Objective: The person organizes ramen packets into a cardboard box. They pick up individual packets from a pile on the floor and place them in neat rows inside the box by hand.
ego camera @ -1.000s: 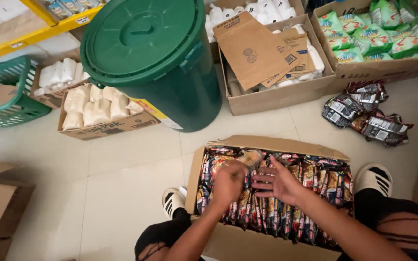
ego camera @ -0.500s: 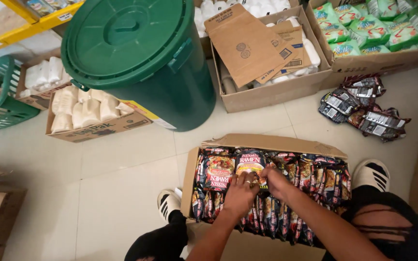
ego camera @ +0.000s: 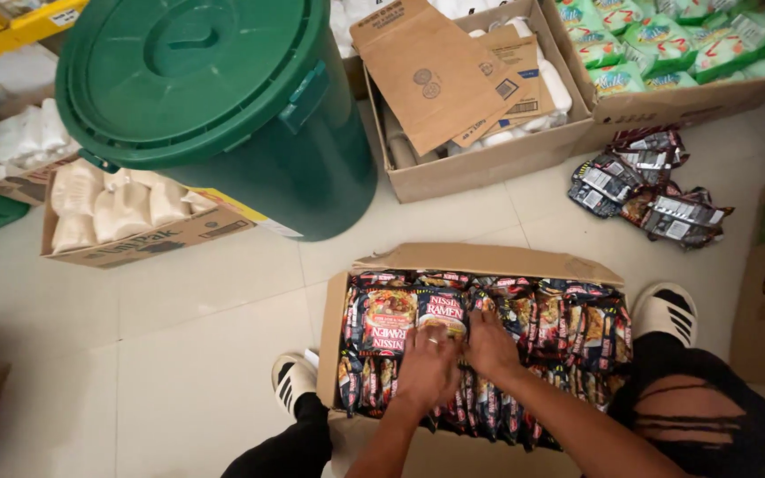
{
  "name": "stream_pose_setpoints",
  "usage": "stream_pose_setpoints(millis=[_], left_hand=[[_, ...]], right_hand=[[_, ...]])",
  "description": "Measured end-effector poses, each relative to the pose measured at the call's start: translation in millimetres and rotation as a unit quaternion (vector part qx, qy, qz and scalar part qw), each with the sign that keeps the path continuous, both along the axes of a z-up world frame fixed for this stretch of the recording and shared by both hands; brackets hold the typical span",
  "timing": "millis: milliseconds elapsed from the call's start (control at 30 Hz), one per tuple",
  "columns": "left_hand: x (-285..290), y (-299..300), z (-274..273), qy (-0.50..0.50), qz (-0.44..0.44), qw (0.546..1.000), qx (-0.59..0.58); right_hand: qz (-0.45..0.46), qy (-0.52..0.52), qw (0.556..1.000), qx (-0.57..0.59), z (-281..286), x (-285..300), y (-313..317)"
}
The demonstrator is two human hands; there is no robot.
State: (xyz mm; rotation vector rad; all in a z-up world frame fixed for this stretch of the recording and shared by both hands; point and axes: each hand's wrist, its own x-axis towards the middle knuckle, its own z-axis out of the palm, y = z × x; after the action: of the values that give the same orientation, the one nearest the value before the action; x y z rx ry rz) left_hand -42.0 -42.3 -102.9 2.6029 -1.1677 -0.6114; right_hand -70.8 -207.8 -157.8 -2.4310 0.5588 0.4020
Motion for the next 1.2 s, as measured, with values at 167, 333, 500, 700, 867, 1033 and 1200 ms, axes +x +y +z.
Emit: stream_pose_setpoints(millis=[167,333,500,700,867,1033,1200], left_hand=[[22,-9,-46,-0.097,0.090,0.990,-0.046],[30,-18,-40,-0.070,0.065,0.993,0.069],[25,-16,-74,-0.076,0.081,0.991,0.076],[27,-17,-92,-0.079,0.093,0.987,0.103],[27,-24,-72,-0.074,0.091,0.985,0.129],[29,-19,-73,-0.087,0.084,0.986,0.115],[45,-4,-97,-0.070,0.144,0.984,-0.073]], right_hand=[[0.117,-0.028,0.991,-0.052,-8,0,-7],[0.243,0.041,0.966,-0.075,-11,-4,-4],[0.259,0.083,0.958,-0.094,-20,-7,-3],[0.250,0.095,0.960,-0.082,-6,-1,0],[0.249,0.111,0.959,-0.072,-1,4,0],[0.249,0.101,0.961,-0.066,2,-3,-12],[0.168,0.024,0.985,0.030,-3,-30,-66]])
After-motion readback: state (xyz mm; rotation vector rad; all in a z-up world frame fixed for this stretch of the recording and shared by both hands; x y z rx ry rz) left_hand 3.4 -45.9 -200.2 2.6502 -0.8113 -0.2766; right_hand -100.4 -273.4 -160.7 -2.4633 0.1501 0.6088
